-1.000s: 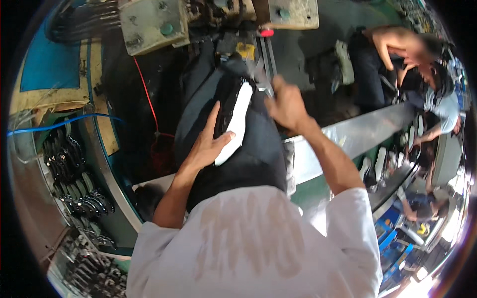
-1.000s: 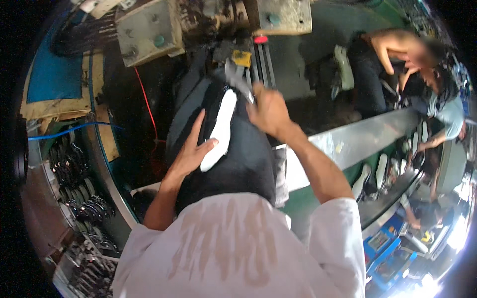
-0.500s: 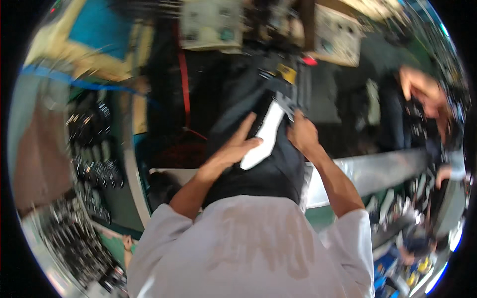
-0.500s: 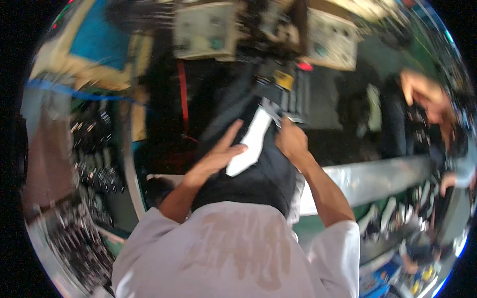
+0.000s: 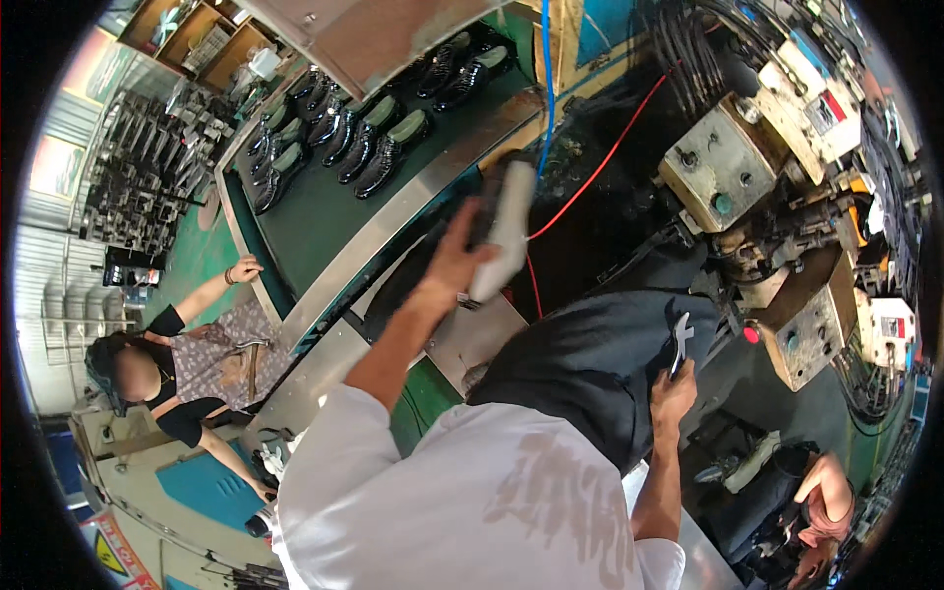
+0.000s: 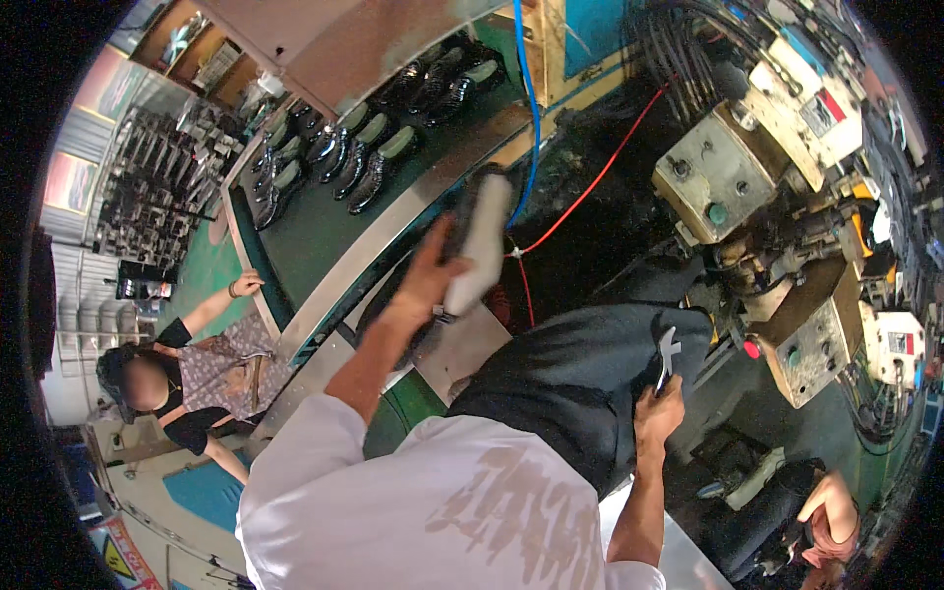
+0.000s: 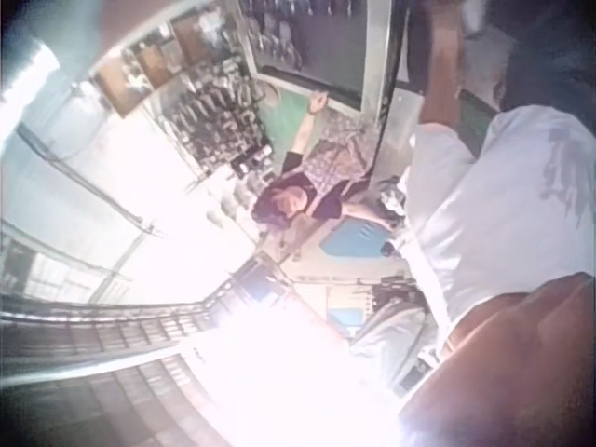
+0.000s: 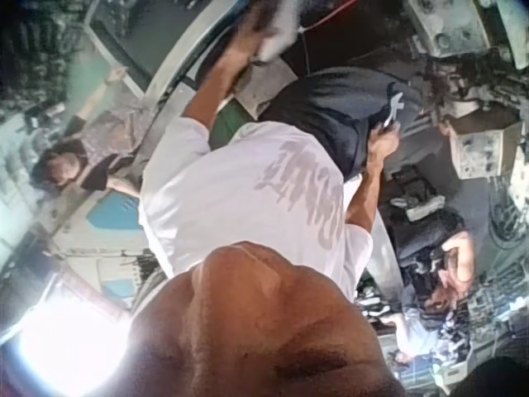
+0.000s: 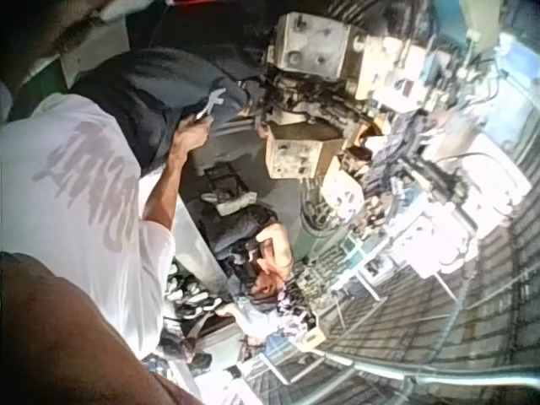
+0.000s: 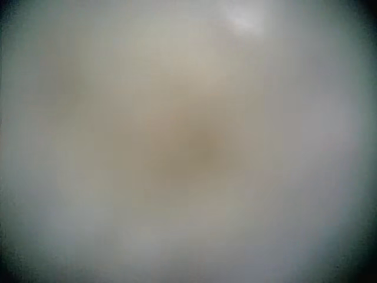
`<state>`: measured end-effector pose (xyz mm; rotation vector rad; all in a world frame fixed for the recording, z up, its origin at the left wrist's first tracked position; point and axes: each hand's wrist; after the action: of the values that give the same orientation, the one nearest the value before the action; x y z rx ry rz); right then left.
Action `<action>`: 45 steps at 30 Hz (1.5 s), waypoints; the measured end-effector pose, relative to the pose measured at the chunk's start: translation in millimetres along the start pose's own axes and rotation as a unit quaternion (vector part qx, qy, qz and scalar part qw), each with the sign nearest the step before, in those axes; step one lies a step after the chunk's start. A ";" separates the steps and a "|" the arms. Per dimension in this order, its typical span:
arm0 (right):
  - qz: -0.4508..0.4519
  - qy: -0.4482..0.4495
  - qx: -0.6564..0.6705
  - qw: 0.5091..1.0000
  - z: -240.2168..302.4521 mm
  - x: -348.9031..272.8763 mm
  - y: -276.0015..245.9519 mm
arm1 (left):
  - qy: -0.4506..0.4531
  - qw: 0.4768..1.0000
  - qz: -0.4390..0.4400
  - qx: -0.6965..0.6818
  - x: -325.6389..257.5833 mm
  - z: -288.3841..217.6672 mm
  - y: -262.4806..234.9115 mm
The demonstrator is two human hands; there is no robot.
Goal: The person attaches white shoe soles to black shoe uppers on a factory assembly line. They use a wrench to tighten the shoes in a machine, then remove them and place them on a conveyor belt. The process is repeated for multiple shoes throughout the clip.
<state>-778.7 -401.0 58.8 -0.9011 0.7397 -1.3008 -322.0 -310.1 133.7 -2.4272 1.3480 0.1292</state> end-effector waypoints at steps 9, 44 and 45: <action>0.034 0.124 -0.074 0.989 20.8 1.4 -11.1 | -0.063 0.773 -0.193 0.601 16.4 160.6 -292.7; -0.180 0.255 0.252 0.916 -29.8 -16.8 -8.2 | 0.426 0.813 0.396 -0.009 76.1 -304.0 450.0; -0.202 0.262 0.279 0.901 -33.2 -22.7 -15.2 | 0.431 0.817 0.382 0.021 54.5 -296.5 436.3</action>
<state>-818.0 -383.6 55.6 -0.2270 0.5384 -2.0386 -684.9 -667.9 280.1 -1.7485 2.5990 -0.8952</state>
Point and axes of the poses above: each hand's wrist, its own x-axis towards the middle knuckle, its own y-axis out of the palm, z = x × y, and after that the axes turned 2 degrees about x, right-handed
